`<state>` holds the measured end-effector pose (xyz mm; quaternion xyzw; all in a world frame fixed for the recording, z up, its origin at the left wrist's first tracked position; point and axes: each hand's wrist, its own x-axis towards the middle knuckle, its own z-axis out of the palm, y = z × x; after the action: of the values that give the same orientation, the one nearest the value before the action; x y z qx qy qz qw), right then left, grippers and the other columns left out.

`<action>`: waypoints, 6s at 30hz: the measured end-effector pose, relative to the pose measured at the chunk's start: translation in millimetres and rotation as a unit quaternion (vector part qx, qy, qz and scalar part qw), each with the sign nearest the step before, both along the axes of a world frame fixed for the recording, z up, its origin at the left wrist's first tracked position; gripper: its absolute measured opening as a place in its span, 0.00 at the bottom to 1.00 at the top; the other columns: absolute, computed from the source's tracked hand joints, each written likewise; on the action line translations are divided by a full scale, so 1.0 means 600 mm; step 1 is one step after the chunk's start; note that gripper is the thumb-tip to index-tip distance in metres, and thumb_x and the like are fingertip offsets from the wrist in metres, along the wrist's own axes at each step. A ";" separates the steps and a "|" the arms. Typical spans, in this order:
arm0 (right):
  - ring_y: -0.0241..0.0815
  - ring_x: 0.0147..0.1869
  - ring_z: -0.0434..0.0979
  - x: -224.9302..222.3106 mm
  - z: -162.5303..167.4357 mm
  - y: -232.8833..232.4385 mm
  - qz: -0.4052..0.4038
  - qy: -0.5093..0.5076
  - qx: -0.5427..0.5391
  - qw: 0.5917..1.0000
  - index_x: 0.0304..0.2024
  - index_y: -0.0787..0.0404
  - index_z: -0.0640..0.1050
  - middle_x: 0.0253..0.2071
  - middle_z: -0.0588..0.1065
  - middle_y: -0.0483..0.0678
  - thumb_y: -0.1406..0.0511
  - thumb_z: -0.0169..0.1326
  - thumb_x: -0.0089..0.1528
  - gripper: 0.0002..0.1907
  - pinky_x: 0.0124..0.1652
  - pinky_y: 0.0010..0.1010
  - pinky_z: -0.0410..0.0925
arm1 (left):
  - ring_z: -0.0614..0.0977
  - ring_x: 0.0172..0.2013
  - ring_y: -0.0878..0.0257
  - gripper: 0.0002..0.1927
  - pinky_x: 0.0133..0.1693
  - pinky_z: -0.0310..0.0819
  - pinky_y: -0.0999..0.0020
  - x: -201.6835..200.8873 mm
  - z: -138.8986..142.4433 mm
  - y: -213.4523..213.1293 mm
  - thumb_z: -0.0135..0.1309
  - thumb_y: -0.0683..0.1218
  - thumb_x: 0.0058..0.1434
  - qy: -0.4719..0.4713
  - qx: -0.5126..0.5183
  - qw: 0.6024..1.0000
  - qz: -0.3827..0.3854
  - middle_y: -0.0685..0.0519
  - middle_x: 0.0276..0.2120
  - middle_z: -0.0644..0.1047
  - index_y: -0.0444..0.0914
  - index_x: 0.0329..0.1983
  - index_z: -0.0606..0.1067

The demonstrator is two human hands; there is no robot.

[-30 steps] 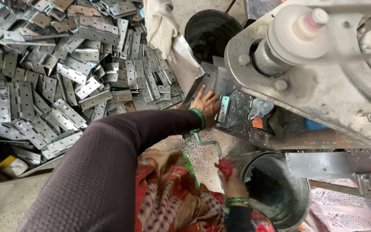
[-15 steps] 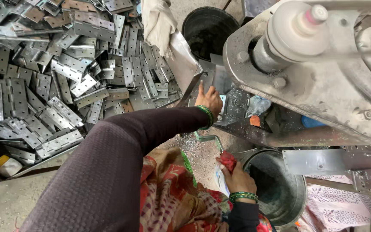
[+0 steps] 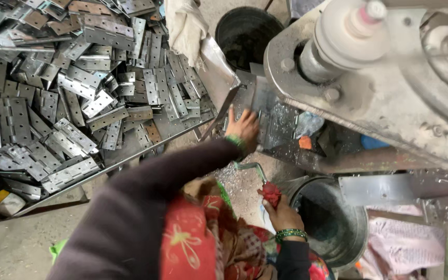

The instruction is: The person repeatedly picks metal hinge-like parts from a bin, places them under a press, and operates the lever to stamp or shape them. The person then removes the processed parts and places them into a bucket. The cycle continues throughout the clip.

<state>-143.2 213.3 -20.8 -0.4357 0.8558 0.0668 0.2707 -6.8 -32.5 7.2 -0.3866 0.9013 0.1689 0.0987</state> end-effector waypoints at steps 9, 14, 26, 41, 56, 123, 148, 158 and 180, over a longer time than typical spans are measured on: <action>0.68 0.47 0.80 0.008 0.052 -0.029 0.047 0.073 -0.057 0.995 0.51 0.59 0.71 0.44 0.79 0.63 0.40 0.49 0.60 0.33 0.44 0.55 0.73 | 0.55 0.77 0.54 0.27 0.73 0.27 0.31 0.026 -0.054 0.004 0.48 0.47 0.61 0.135 -0.073 0.987 0.055 0.48 0.74 0.61 0.39 0.64 0.71; 0.67 0.45 0.82 0.036 -0.066 0.010 -0.056 0.064 -0.031 0.996 0.54 0.59 0.66 0.51 0.75 0.62 0.38 0.50 0.60 0.37 0.40 0.56 0.75 | 0.56 0.71 0.50 0.28 0.68 0.27 0.32 0.013 -0.067 -0.022 0.50 0.43 0.52 0.144 -0.074 0.986 0.048 0.42 0.69 0.61 0.37 0.59 0.71; 0.66 0.52 0.80 -0.009 -0.041 -0.013 -0.015 0.062 0.052 0.997 0.61 0.58 0.63 0.50 0.78 0.63 0.40 0.53 0.60 0.39 0.49 0.54 0.73 | 0.56 0.72 0.50 0.30 0.70 0.30 0.36 0.032 -0.069 -0.009 0.48 0.45 0.55 0.184 -0.069 0.980 0.045 0.43 0.69 0.62 0.34 0.63 0.68; 0.68 0.53 0.79 0.006 -0.139 0.007 -0.027 0.021 -0.039 0.999 0.61 0.58 0.62 0.50 0.78 0.64 0.42 0.58 0.58 0.40 0.49 0.55 0.72 | 0.59 0.70 0.48 0.23 0.68 0.34 0.34 0.038 -0.090 -0.003 0.50 0.50 0.58 0.241 -0.120 0.962 0.039 0.40 0.66 0.66 0.33 0.54 0.74; 0.67 0.50 0.81 0.035 -0.182 0.019 -0.063 0.028 0.016 0.997 0.64 0.59 0.58 0.46 0.81 0.65 0.40 0.51 0.62 0.41 0.47 0.56 0.73 | 0.60 0.71 0.49 0.24 0.71 0.31 0.34 0.013 -0.102 -0.024 0.42 0.45 0.65 0.203 -0.134 0.968 0.061 0.42 0.69 0.65 0.37 0.65 0.70; 0.66 0.52 0.80 0.016 -0.165 0.034 -0.061 0.009 -0.055 0.997 0.60 0.56 0.67 0.45 0.80 0.65 0.42 0.61 0.54 0.40 0.50 0.54 0.72 | 0.79 0.49 0.52 0.19 0.49 0.79 0.54 -0.006 -0.004 -0.004 0.49 0.45 0.66 0.291 0.004 0.953 0.083 0.44 0.53 0.75 0.39 0.60 0.72; 0.65 0.53 0.80 0.002 -0.008 -0.019 -0.008 0.055 0.055 0.997 0.66 0.53 0.62 0.48 0.78 0.64 0.43 0.60 0.57 0.42 0.50 0.52 0.73 | 0.54 0.72 0.50 0.30 0.66 0.19 0.29 0.007 -0.045 0.004 0.44 0.53 0.63 0.110 -0.073 0.990 0.049 0.43 0.71 0.59 0.39 0.68 0.65; 0.70 0.52 0.77 -0.008 -0.119 0.017 0.003 -0.034 -0.022 0.999 0.61 0.58 0.63 0.47 0.77 0.67 0.47 0.59 0.59 0.37 0.50 0.56 0.70 | 0.58 0.73 0.51 0.21 0.69 0.25 0.30 0.033 -0.076 0.010 0.43 0.47 0.63 0.199 -0.132 0.970 0.054 0.44 0.69 0.65 0.37 0.58 0.74; 0.70 0.51 0.79 -0.023 -0.102 0.010 -0.001 0.017 0.004 1.000 0.66 0.54 0.59 0.48 0.78 0.66 0.46 0.58 0.60 0.40 0.48 0.56 0.71 | 0.60 0.70 0.51 0.23 0.68 0.28 0.32 0.026 -0.095 -0.004 0.43 0.47 0.62 0.182 -0.163 0.969 0.038 0.42 0.69 0.64 0.36 0.59 0.73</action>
<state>-157.2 219.5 -82.3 -0.4330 0.8604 0.0772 0.2575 8.5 -35.0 -49.6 -0.3939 0.9043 0.0906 -0.1375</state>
